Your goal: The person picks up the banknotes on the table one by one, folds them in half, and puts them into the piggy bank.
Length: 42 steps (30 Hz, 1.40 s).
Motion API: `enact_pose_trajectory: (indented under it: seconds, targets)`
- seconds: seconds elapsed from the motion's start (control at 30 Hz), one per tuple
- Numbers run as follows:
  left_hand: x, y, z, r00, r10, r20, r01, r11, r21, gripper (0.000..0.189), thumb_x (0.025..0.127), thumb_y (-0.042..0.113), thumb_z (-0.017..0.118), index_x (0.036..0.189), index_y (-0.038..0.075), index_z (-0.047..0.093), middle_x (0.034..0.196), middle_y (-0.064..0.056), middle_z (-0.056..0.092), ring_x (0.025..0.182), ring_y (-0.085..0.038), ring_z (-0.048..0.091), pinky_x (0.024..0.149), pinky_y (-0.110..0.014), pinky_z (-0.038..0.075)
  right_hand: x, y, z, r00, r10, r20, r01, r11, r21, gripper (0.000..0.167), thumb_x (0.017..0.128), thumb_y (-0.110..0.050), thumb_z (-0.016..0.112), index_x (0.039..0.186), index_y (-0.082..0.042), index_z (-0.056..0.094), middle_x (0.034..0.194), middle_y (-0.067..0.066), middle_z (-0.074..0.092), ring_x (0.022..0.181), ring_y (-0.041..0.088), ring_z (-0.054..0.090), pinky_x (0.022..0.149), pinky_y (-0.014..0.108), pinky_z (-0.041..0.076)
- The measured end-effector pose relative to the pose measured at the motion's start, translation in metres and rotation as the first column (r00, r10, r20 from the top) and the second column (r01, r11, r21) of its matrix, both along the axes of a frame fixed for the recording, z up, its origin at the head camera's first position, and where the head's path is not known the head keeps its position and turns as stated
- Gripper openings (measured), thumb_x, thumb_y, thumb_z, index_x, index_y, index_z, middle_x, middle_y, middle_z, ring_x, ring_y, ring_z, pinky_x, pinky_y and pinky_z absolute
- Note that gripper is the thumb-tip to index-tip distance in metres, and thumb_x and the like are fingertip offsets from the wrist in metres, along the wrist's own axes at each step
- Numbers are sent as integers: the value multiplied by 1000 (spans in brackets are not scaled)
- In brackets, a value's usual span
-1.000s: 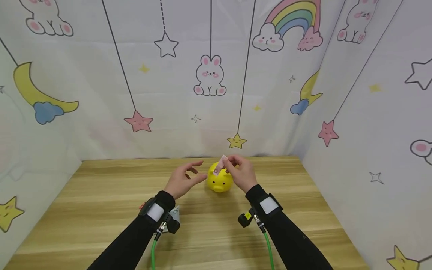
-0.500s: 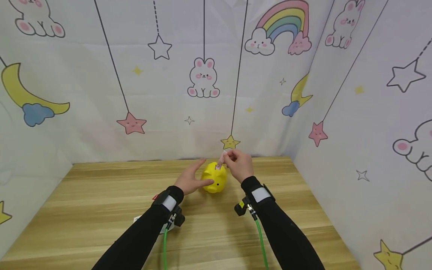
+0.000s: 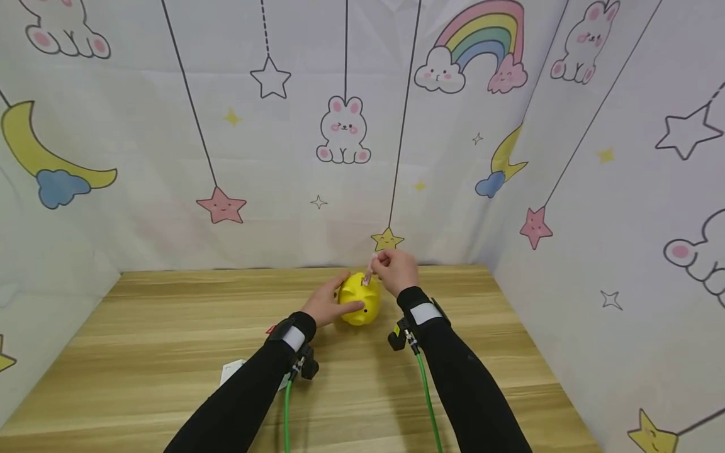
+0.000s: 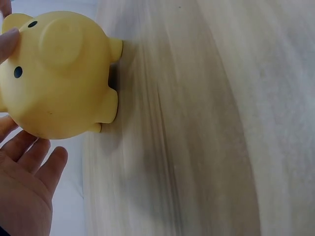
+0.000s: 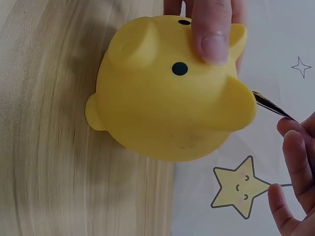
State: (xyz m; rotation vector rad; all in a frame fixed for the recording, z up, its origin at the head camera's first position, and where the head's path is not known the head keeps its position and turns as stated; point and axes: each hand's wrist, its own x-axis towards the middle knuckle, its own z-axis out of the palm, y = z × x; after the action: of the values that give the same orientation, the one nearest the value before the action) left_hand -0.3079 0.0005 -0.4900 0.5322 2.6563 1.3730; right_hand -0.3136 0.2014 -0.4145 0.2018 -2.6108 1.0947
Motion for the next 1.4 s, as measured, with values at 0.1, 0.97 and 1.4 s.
enact_pose_trajectory:
  seconds: [0.1,0.97,1.4]
  targets:
    - [0,-1,0,1000,4,-1,-4,1000,17,91,95,47,80,165,6,39,163,-17,49,146,-37,50,119,-53,42,-4,-4,1,1000,5,13,-6,1000,23,15,103,-15,72,92,-4,73,79,9,73,69,23,72,68,36,61]
    - [5,1,0,1000,24,-1,-24,999,31,89,96,48,80,164,6,41,160,-17,51,140,-37,55,114,-52,47,-6,-17,-14,988,51,-144,-8,958,285,16,101,-14,73,86,-9,71,78,5,69,71,23,61,68,35,53]
    - [2,2,-4,1000,29,-9,-29,999,30,89,95,49,80,164,8,41,160,-17,52,139,-37,56,114,-52,47,11,-12,-35,973,50,-224,1,976,219,13,98,-16,77,87,-10,72,79,3,71,74,22,65,70,36,55]
